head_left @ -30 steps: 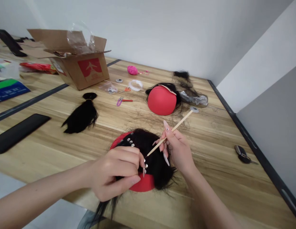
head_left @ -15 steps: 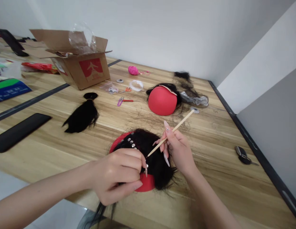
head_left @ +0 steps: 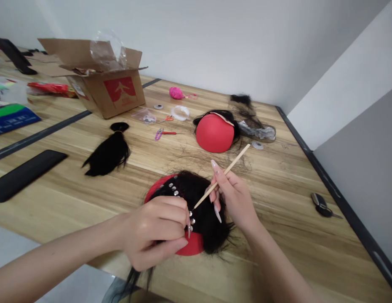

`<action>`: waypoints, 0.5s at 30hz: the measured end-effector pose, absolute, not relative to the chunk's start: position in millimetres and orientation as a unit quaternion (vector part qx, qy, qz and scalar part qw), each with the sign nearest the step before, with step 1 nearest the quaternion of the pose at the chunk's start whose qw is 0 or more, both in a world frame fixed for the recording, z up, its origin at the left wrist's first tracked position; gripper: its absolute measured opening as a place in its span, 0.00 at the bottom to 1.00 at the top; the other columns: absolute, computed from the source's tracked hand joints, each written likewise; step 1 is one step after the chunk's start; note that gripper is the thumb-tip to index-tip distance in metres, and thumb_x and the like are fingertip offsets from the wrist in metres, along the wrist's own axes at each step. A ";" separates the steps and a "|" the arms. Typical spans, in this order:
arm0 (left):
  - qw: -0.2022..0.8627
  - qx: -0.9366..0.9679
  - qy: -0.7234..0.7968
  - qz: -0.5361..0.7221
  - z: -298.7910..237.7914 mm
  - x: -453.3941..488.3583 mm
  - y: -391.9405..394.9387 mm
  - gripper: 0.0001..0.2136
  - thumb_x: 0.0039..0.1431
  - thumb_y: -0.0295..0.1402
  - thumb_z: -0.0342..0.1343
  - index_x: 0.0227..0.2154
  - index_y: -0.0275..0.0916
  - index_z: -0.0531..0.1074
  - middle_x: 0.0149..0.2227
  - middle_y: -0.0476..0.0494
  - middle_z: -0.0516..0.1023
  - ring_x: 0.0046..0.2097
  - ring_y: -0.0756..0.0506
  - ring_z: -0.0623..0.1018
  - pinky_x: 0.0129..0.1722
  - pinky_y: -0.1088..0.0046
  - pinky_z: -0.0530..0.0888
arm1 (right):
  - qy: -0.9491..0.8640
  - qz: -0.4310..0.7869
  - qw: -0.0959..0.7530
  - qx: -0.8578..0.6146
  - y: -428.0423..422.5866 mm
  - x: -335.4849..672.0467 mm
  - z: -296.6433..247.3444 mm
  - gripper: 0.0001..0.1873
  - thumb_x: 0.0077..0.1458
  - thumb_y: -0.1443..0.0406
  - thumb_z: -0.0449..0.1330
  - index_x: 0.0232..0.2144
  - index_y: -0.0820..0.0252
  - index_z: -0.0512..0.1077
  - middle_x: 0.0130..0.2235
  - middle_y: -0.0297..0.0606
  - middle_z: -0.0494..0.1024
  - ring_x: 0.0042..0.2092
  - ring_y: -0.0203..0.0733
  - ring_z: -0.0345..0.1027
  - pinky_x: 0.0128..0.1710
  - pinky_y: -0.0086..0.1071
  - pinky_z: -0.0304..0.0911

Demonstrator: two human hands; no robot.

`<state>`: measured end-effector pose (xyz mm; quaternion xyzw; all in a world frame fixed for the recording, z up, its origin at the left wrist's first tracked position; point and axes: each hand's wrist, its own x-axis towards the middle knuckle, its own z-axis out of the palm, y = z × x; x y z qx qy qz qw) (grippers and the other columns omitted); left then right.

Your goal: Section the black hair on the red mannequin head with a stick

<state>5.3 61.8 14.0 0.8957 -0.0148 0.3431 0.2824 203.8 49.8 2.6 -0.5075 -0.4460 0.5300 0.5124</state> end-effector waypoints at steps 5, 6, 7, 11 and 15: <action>0.275 0.895 -0.008 0.352 12.7 5.3 61.5 0.12 0.63 0.24 0.45 0.23 0.40 0.59 0.20 0.46 0.66 0.25 0.47 0.68 0.30 0.67 0.73 | -0.445 0.525 0.504 -0.521 50.9 203.6 5.3 0.25 0.55 0.45 0.61 0.23 0.59 0.66 0.16 0.30 0.72 0.12 0.30 0.61 0.12 0.22 0.52; 0.272 0.895 -0.007 0.352 12.6 5.4 61.6 0.12 0.63 0.24 0.45 0.23 0.40 0.58 0.20 0.46 0.66 0.24 0.47 0.68 0.29 0.67 0.73 | -0.446 0.525 0.503 -0.522 50.9 203.6 5.8 0.25 0.55 0.45 0.61 0.23 0.59 0.66 0.16 0.30 0.72 0.12 0.30 0.61 0.12 0.22 0.52; 0.269 0.896 -0.007 0.352 12.6 5.5 61.9 0.12 0.62 0.24 0.45 0.23 0.40 0.58 0.20 0.46 0.66 0.24 0.46 0.68 0.29 0.67 0.72 | -0.446 0.525 0.502 -0.523 50.9 203.6 6.1 0.25 0.55 0.45 0.61 0.23 0.59 0.66 0.16 0.30 0.72 0.12 0.30 0.61 0.12 0.22 0.52; 0.262 0.900 -0.011 0.350 12.4 5.7 62.1 0.11 0.60 0.22 0.46 0.23 0.40 0.57 0.19 0.46 0.65 0.24 0.46 0.67 0.28 0.67 0.72 | -0.444 0.526 0.502 -0.523 51.0 203.6 6.0 0.25 0.55 0.45 0.61 0.23 0.59 0.66 0.16 0.30 0.72 0.12 0.30 0.62 0.12 0.22 0.52; 0.269 0.896 -0.007 0.353 12.4 5.7 60.9 0.11 0.61 0.23 0.46 0.24 0.40 0.58 0.20 0.46 0.66 0.25 0.47 0.68 0.30 0.67 0.72 | -0.448 0.529 0.500 -0.519 51.0 203.7 5.3 0.26 0.56 0.44 0.59 0.22 0.58 0.65 0.16 0.31 0.73 0.12 0.31 0.62 0.12 0.22 0.53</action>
